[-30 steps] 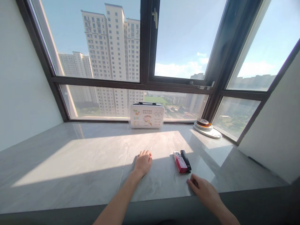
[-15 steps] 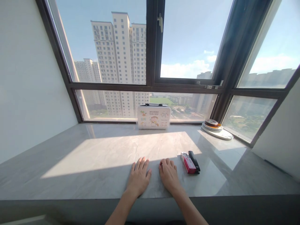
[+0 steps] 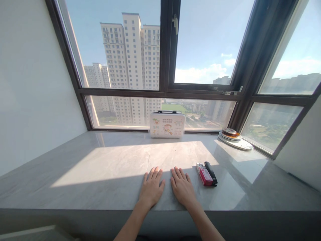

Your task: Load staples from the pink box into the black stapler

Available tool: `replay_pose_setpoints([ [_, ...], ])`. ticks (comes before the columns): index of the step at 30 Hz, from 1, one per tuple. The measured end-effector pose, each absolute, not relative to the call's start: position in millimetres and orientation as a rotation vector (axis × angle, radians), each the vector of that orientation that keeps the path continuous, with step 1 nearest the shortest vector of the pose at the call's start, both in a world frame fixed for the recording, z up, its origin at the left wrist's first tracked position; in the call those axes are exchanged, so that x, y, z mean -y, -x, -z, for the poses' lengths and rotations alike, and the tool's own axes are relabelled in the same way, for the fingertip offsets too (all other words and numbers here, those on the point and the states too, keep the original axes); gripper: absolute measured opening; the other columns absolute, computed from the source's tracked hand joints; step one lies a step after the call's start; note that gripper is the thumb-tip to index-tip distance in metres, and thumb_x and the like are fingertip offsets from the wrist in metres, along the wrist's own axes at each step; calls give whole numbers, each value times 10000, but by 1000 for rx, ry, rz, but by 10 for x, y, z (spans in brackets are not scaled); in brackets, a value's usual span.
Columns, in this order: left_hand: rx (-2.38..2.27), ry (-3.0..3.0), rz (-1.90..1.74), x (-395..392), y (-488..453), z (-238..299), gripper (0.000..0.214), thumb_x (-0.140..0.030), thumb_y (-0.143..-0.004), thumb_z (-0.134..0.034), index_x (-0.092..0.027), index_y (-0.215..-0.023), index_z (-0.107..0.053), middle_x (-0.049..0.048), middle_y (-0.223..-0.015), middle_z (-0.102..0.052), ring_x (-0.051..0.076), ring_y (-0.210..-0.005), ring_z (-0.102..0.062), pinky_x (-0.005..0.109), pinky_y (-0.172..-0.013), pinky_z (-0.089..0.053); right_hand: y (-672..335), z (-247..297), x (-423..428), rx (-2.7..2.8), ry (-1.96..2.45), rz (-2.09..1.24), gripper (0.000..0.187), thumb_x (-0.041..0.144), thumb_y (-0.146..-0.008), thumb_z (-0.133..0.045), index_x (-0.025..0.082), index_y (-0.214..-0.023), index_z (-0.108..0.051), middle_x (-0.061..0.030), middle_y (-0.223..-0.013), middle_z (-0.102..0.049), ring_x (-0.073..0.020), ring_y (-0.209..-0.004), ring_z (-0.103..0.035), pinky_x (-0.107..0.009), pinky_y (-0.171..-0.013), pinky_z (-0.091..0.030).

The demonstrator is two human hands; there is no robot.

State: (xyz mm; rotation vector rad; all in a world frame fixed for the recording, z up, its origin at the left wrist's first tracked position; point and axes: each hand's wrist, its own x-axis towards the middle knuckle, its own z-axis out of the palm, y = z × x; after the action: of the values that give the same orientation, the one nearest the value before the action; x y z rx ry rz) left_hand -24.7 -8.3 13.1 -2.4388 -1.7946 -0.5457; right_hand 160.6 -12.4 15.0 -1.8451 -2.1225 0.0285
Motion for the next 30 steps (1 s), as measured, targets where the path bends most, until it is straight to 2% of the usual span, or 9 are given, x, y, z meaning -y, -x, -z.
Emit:
replay_pose_setpoints([
  [11, 1809, 2436, 579, 65, 259, -97, 552, -528, -1018, -274, -348, -1531, -374, 5, -1630, -334, 223, -1527, -215, 505, -1241, -181, -1603, -138, 123, 2127, 1862, -33, 566, 442, -1038, -226, 316, -1583, -311, -9, -1655, -268, -239, -1533, -193, -456, -1213, -125],
  [18, 1815, 2453, 533, 76, 240, -127, 546, -449, -1007, -306, -338, -1538, -365, 8, -1639, -317, 253, -1530, -205, 540, -1239, -161, -1604, -158, 130, 2131, 1851, -16, 560, 411, -1035, -245, 307, -1580, -319, -22, -1651, -279, -246, -1529, -209, -464, -1209, -143],
  [30, 1818, 2446, 554, 75, 247, -121, 542, -463, -1008, -312, -343, -1534, -369, 4, -1637, -319, 247, -1529, -207, 529, -1238, -167, -1604, -183, 144, 2148, 1852, -24, 564, 374, -1026, -265, 299, -1583, -316, -30, -1651, -277, -252, -1529, -207, -466, -1210, -144],
])
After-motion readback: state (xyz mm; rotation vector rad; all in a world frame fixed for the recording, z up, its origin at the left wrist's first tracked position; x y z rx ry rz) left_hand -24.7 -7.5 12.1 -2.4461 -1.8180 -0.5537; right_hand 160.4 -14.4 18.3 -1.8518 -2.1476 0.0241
